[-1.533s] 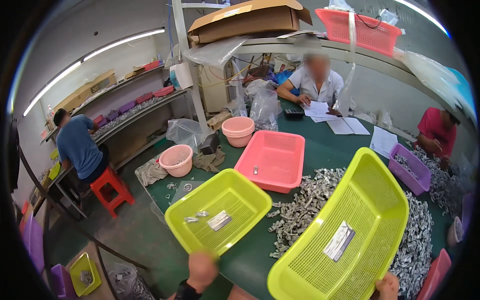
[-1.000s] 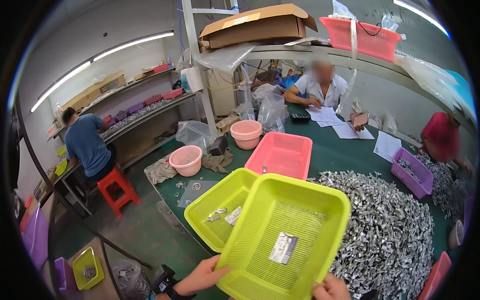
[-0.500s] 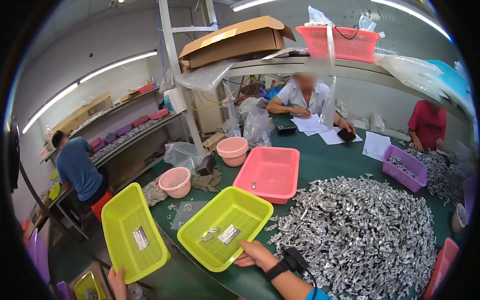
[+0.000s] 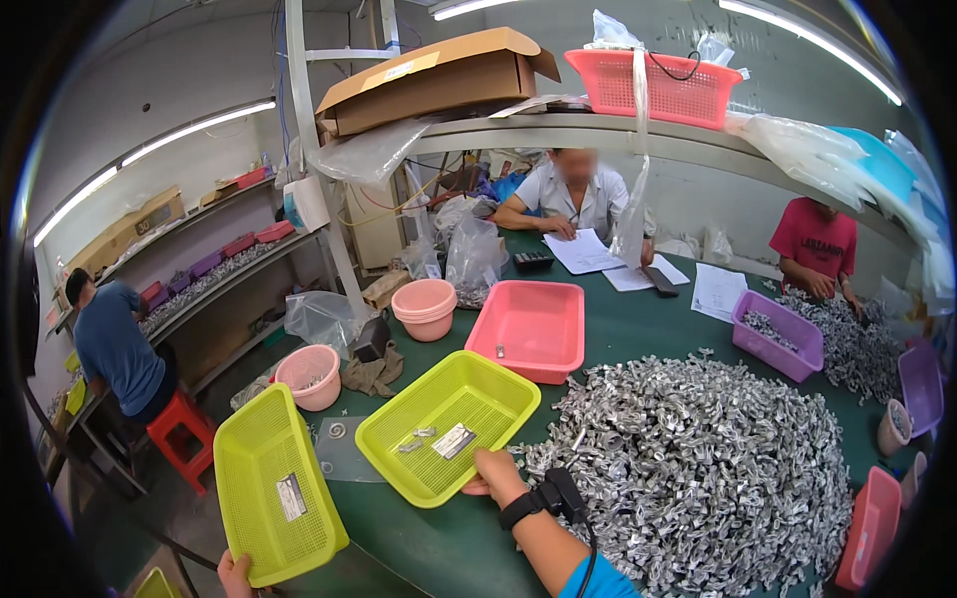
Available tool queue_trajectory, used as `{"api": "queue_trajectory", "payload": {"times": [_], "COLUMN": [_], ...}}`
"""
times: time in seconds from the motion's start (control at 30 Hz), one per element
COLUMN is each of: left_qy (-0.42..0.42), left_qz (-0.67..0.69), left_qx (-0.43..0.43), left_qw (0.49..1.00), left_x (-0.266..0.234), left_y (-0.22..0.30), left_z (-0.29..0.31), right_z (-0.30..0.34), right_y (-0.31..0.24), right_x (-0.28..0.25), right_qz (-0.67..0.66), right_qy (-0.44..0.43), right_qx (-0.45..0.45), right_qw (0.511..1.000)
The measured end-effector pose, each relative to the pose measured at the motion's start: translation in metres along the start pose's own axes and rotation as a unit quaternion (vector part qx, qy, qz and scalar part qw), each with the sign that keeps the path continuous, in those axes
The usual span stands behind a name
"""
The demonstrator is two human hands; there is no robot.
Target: Sorting metal hardware components from a large pile into plastic trays and marking specific parts with a red pen.
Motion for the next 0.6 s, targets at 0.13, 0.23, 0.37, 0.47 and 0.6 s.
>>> {"api": "queue_trajectory", "payload": {"times": [0.13, 0.23, 0.37, 0.47, 0.6], "left_qy": [-0.044, -0.055, -0.072, -0.052, -0.045], "left_qz": [0.017, -0.039, -0.135, -0.106, -0.104], "left_qx": [0.021, 0.040, 0.039, 0.025, -0.002], "left_qw": [0.999, 0.997, 0.987, 0.993, 0.994], "left_x": [0.016, 0.026, 0.033, 0.027, 0.030], "left_y": [-0.005, -0.009, -0.013, -0.019, -0.032], "left_z": [-0.001, -0.001, 0.000, 0.003, -0.001], "right_z": [-0.001, 0.022, 0.031, 0.017, -0.015], "right_y": [0.005, -0.003, -0.019, -0.074, -0.141], "right_x": [-0.010, -0.020, -0.041, -0.058, -0.110], "right_qz": [0.024, 0.190, 0.279, 0.241, 0.475], "right_qy": [-0.056, -0.045, -0.047, 0.040, 0.315], "right_qx": [0.081, 0.129, 0.068, -0.166, -0.357], "right_qw": [0.995, 0.972, 0.957, 0.955, 0.740]}}
Point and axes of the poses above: each hand's wrist, its own z-axis away from the middle knuckle, its own x-axis out of the palm, y = z × x, the point moved 8 cm from there along -z, towards the middle knuckle, and after that the axes turned 1 degree about -y, right-handed, at the moved point
